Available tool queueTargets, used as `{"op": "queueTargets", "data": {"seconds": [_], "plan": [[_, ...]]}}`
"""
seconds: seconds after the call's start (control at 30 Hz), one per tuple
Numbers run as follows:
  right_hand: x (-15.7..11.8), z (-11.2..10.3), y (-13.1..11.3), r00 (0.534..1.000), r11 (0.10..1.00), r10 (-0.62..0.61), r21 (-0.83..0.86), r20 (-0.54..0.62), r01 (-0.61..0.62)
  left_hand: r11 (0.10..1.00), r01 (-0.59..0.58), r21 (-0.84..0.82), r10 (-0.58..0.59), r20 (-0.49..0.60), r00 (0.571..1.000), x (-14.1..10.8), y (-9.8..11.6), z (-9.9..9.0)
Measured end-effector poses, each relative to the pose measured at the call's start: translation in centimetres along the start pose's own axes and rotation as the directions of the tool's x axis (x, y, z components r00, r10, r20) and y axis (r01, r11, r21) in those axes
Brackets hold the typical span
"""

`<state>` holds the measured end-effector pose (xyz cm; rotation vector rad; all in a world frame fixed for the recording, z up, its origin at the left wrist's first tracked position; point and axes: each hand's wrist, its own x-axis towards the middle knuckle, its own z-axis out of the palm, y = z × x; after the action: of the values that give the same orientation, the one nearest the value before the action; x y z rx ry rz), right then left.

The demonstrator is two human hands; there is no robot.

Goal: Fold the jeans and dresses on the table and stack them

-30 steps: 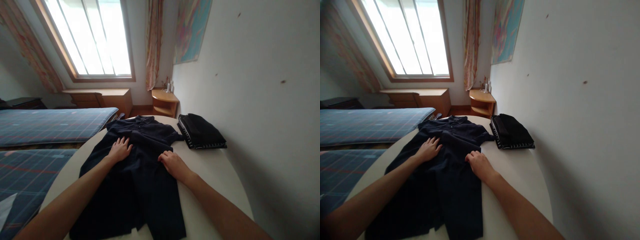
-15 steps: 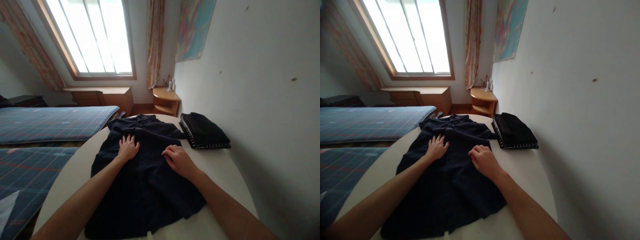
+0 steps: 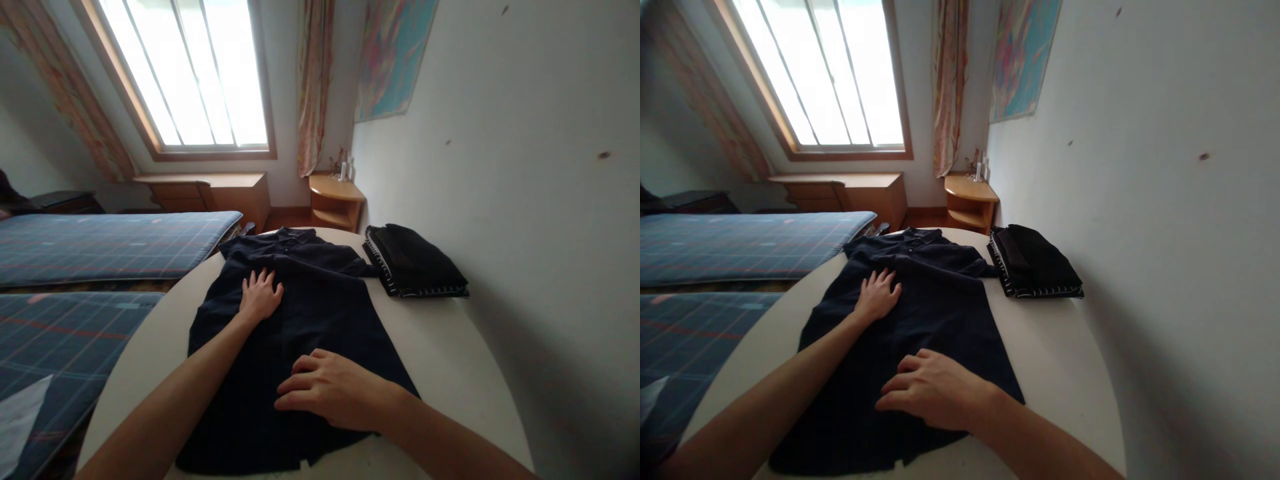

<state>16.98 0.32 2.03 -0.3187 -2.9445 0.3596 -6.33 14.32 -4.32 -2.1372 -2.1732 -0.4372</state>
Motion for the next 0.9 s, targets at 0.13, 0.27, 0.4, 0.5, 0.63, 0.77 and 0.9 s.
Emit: {"op": "queueTargets", "data": {"seconds": [0.13,0.27,0.4,0.5,0.63,0.77,0.9], "plan": [[0.2,0.2,0.1,1.0,0.999,0.004,-0.032,0.001,-0.004,0.998,-0.026,-0.058,0.024,-0.041,0.999,-0.3,0.1,-0.5],[0.9,0.5,-0.4,1.0,0.999,-0.019,-0.047,0.014,0.019,0.995,-0.037,-0.092,0.031,-0.07,0.997,-0.3,0.2,-0.5],[1.4,0.5,-1.2,0.998,0.999,0.041,0.027,-0.041,-0.04,0.993,-0.041,-0.111,0.032,-0.083,0.996,-0.3,0.2,-0.4],[1.2,0.1,-1.3,0.997,0.997,0.073,0.013,-0.024,-0.073,0.992,-0.044,-0.12,0.033,-0.092,0.995,-0.3,0.1,-0.3],[0.7,0.0,-0.7,0.998,0.998,0.055,-0.008,0.01,-0.055,0.99,-0.052,-0.129,0.039,-0.101,0.994,-0.2,0.0,-0.2],[0.8,0.1,-0.6,0.999,1.0,0.013,0.003,0.043,-0.013,0.989,-0.058,-0.135,0.044,-0.109,0.993,-0.2,-0.1,-0.1],[1.0,-0.1,-0.7,0.999,0.998,0.025,-0.062,0.038,-0.023,0.988,-0.072,-0.137,0.056,-0.116,0.992,-0.4,-0.1,-0.2]]}}
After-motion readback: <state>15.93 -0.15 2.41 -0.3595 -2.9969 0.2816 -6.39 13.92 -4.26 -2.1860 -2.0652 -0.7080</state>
